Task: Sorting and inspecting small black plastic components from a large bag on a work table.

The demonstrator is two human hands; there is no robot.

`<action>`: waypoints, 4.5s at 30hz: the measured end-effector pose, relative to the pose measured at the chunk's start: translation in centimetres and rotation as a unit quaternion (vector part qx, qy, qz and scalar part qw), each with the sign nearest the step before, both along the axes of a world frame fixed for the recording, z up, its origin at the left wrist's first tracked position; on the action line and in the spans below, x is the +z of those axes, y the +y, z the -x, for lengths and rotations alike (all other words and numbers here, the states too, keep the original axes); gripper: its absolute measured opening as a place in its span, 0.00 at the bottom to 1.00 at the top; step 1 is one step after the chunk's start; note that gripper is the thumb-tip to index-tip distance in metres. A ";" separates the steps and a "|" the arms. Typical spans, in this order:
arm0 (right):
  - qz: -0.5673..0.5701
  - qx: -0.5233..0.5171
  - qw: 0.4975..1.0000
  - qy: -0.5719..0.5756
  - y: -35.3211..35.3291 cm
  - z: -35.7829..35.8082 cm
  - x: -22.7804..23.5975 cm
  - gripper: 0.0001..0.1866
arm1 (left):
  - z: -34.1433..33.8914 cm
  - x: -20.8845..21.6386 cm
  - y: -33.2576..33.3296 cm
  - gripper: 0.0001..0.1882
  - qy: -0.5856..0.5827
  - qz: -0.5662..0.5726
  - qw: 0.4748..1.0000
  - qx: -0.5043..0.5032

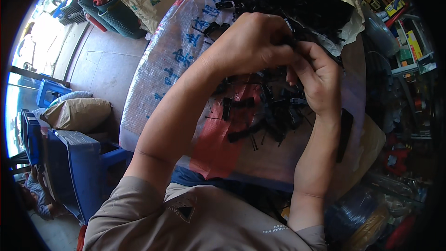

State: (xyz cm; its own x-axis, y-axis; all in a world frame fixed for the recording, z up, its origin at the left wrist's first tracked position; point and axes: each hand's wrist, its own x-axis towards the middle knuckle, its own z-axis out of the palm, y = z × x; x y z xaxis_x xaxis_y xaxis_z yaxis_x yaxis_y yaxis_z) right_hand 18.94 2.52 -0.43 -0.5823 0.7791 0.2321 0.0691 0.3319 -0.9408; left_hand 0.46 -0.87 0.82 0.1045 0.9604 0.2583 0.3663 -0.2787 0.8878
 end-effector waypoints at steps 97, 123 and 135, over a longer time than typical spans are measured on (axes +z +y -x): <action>0.014 -0.048 0.998 0.050 0.9 0.4 -1.2 0.20 | 1.2 -1.6 1.5 0.09 -0.485 -0.003 0.874 0.014; -0.216 -0.046 0.910 -0.350 -0.1 0.4 -2.1 0.08 | 2.3 -2.7 2.3 0.08 -0.499 0.162 0.851 -0.025; -0.375 -0.119 0.919 -0.036 -0.1 -0.5 1.5 0.07 | -0.8 -0.2 0.2 0.27 -0.071 0.044 0.995 0.061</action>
